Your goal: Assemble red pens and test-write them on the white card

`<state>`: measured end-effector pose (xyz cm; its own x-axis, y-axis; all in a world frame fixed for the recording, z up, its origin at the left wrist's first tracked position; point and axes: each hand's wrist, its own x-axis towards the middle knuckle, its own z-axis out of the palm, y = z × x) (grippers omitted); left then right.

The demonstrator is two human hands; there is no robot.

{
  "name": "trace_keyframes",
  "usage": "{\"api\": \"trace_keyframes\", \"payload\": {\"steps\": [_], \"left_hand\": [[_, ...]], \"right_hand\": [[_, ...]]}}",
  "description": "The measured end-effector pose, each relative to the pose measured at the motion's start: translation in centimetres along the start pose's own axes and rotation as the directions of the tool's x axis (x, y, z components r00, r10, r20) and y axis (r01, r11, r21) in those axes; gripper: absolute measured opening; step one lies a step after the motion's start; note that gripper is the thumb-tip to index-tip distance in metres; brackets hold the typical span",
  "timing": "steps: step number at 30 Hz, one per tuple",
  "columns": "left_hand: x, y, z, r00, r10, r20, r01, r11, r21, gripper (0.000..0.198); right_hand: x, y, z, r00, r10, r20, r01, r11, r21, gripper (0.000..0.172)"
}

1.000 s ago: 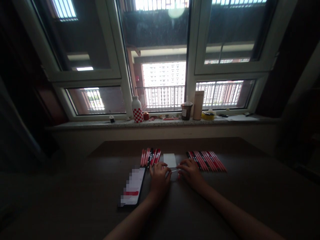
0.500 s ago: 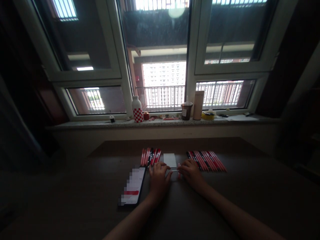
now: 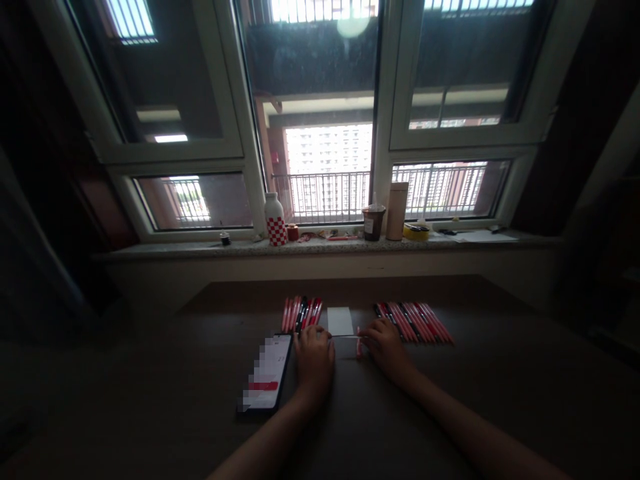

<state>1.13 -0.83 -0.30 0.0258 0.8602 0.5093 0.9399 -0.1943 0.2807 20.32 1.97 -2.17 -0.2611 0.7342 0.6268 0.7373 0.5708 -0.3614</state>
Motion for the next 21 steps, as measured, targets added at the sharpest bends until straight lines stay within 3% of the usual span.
{"api": "trace_keyframes", "payload": {"steps": [21], "left_hand": [[0.17,-0.2,0.17,1.0,-0.008,0.019,0.007,0.999,0.048,0.015]], "right_hand": [[0.01,-0.2,-0.18,0.999,0.015,0.037,-0.015,1.0,-0.004,0.015]]}}
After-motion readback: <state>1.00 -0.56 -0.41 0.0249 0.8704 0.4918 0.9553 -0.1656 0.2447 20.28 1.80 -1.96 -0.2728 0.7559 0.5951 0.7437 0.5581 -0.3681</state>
